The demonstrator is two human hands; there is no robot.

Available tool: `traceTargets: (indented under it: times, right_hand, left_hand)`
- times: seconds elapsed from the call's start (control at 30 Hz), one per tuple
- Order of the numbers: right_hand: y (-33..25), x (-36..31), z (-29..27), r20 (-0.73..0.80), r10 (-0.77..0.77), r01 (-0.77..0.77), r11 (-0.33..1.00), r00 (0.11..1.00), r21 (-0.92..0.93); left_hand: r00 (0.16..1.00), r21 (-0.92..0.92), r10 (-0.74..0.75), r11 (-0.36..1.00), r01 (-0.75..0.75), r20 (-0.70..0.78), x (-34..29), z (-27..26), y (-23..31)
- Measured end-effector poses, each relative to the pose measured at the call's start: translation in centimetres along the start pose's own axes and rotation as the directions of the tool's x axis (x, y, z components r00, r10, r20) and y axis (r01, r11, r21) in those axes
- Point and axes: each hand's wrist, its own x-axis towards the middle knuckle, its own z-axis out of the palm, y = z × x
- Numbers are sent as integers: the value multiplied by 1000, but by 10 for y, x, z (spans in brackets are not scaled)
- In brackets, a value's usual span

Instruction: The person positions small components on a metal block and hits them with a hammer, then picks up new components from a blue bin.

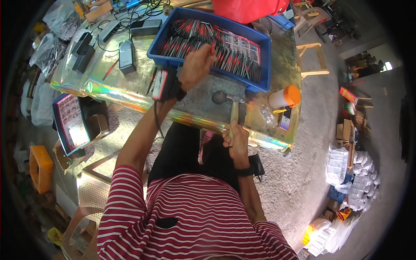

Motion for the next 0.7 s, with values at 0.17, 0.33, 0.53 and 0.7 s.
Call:
traceTargets:
  times: [0.17,0.33,0.53,0.7]
  right_hand:
    - [-3,-1,-5,104,-17,36,983,994,-180]
    - [-1,5,-15,134,12,38,930,991,-366]
    - [6,13,-23,174,12,88,826,985,-557]
    - [-7,5,-17,195,0,112,820,981,-562]
  left_hand:
    - [986,543,-162,832,111,46,36,-14,-38]
    - [951,715,-290,687,128,109,40,-5,-39]
    - [974,718,-222,686,120,50,27,0,-65]
    - [990,579,-137,805,131,-33,18,-10,-58]
